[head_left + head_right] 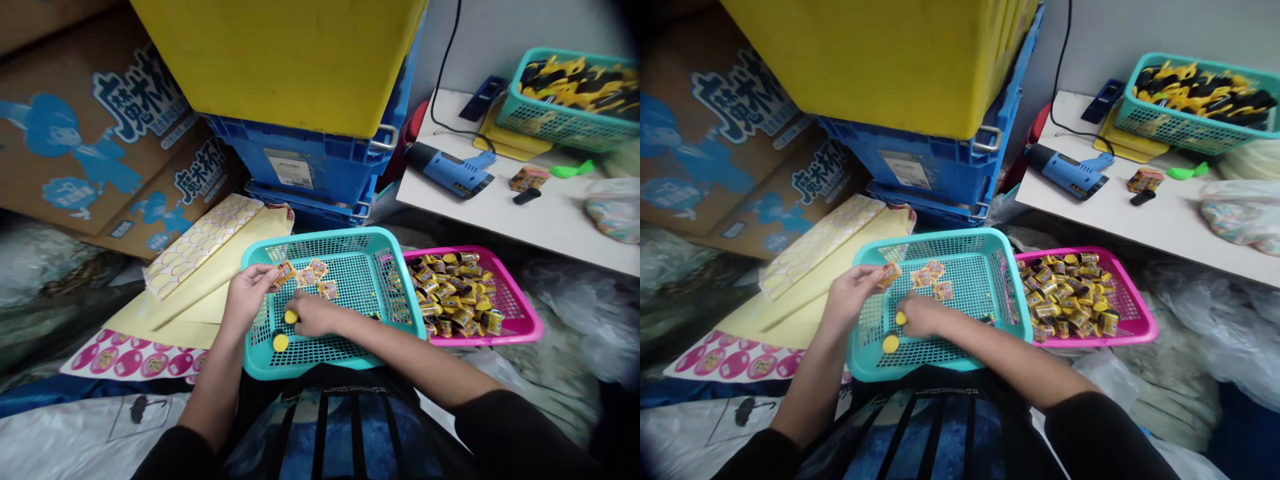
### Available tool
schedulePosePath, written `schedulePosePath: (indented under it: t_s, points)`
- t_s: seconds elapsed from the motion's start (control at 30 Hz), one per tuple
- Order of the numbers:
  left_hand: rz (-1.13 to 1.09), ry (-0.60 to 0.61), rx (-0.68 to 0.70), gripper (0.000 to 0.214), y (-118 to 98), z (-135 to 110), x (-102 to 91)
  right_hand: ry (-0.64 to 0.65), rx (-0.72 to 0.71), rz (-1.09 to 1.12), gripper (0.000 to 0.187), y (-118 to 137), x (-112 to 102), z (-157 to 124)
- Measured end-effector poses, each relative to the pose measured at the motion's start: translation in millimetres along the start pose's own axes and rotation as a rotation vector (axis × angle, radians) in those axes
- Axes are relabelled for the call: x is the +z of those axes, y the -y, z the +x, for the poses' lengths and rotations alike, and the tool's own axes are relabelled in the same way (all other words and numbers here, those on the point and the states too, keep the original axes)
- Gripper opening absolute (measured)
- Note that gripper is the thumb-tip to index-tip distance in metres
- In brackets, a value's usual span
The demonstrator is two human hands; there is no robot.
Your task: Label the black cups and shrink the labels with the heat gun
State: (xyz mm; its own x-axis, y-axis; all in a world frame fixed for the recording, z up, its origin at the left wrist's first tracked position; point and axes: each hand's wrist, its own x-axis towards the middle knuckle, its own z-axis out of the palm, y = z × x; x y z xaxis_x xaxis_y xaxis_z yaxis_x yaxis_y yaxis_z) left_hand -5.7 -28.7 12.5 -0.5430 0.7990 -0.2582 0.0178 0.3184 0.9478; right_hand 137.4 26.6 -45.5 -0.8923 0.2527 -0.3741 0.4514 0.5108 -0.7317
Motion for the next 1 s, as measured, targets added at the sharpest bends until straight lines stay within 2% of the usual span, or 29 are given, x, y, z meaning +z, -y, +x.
schedulePosePath:
  t_s: [0.07,0.13,0.23,0.33,0.4,0.5,0.7,0.83,1.0]
  points:
    - [-0.014,-0.015,0.018,0.040,1,-2,-0.7,-0.169,0.025,0.119,0.031,-9,-17,-13]
    - [-0.015,-0.020,0.043,0.041,3,-3,-1.0,-0.315,0.007,0.373,0.033,-19,-35,-29]
    - [-0.011,-0.016,0.083,0.042,6,-4,0.8,-0.449,-0.085,0.799,0.038,-27,-58,-49]
    - [-0.011,-0.009,0.110,0.042,7,-5,4.4,-0.550,-0.118,0.974,0.040,-26,-72,-60]
    - [-0.007,-0.003,0.114,0.043,7,-6,6.6,-0.560,-0.123,0.988,0.040,-22,-76,-61]
    - [-0.008,0.006,0.116,0.045,7,-6,8.7,-0.509,-0.122,0.996,0.041,-20,-77,-57]
    - [0.029,0.046,0.117,0.044,6,-5,11.1,-0.406,-0.070,0.963,0.043,-30,-73,-52]
    - [-0.015,0.049,0.069,0.047,5,-4,14.1,-0.421,-0.060,0.912,0.043,-34,-69,-54]
    - [-0.083,0.029,0.035,0.052,8,-3,15.8,-0.445,-0.088,0.949,0.044,-33,-65,-52]
